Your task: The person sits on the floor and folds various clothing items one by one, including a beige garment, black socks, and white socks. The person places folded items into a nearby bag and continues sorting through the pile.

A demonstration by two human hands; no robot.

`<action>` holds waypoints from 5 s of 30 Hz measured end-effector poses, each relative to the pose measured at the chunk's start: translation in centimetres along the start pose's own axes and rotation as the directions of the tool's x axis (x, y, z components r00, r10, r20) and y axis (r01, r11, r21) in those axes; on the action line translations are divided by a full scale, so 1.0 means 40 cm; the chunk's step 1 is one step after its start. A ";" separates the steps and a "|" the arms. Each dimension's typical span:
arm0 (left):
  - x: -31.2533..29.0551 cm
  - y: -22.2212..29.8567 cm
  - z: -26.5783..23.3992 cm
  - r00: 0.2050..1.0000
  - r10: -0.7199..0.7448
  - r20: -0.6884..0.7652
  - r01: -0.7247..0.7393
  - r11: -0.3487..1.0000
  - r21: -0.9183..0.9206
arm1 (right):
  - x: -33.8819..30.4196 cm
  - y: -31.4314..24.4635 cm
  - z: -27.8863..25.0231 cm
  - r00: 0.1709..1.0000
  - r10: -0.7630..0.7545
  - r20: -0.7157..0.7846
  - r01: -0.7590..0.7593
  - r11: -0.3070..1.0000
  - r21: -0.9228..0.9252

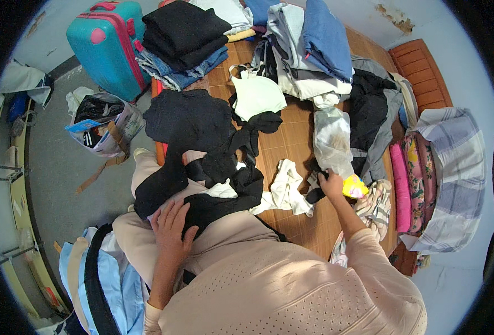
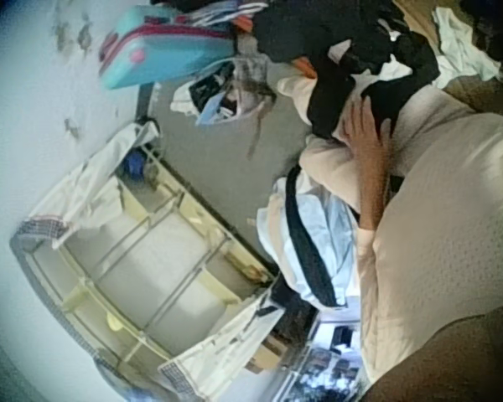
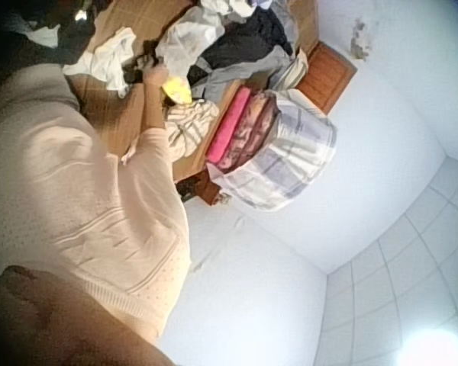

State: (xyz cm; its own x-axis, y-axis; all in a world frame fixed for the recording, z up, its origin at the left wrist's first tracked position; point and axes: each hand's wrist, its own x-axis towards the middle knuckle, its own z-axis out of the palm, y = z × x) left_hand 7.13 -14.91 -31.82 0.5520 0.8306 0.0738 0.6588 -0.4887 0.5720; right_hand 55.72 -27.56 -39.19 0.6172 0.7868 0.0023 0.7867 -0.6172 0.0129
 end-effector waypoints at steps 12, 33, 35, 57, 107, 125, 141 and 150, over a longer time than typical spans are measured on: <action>0.153 0.158 -0.015 0.993 0.062 0.101 0.021 0.751 -0.660 | -0.026 -0.330 -0.318 0.705 -0.449 0.548 -0.689 -0.254 0.678; 0.190 0.213 0.081 0.941 -0.026 0.338 0.339 0.051 -0.939 | -0.085 -0.455 -0.295 0.644 -0.580 0.499 -0.600 0.022 0.800; 0.188 0.210 0.084 0.942 -0.040 0.333 0.333 0.006 -0.943 | -0.085 -0.456 -0.291 0.684 -0.572 0.453 -0.570 -0.033 0.821; 0.096 0.168 0.079 0.992 -0.018 0.123 0.117 0.470 -0.875 | -0.111 -0.475 -0.330 0.734 -0.605 0.308 -0.197 0.245 0.949; -0.194 -0.050 0.091 0.820 -0.554 -0.146 0.234 0.556 -0.797 | -0.240 -0.752 -0.290 0.112 -0.967 0.229 0.291 0.253 0.923; -0.146 0.021 0.012 0.722 -0.692 0.009 0.165 0.159 -0.973 | -0.078 -0.639 -0.267 0.068 -0.900 0.430 -0.307 0.391 0.868; -0.127 0.023 -0.044 0.741 -0.562 -0.369 0.127 0.656 -0.744 | -0.044 -0.631 -0.249 0.574 -0.796 0.191 0.176 0.347 0.921; -0.167 -0.033 -0.047 0.988 0.005 -0.153 -0.005 1.000 -0.005 | -0.136 -0.572 -0.157 0.391 -0.886 -0.250 0.824 0.215 0.525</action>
State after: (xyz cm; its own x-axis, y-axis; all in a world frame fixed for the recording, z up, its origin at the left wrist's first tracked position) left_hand 1.60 -19.31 -31.52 0.4704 0.8594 0.2005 0.6532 -0.4919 0.5756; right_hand 34.28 -17.67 -33.22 -0.4588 0.8557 0.2395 0.6836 0.5121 -0.5200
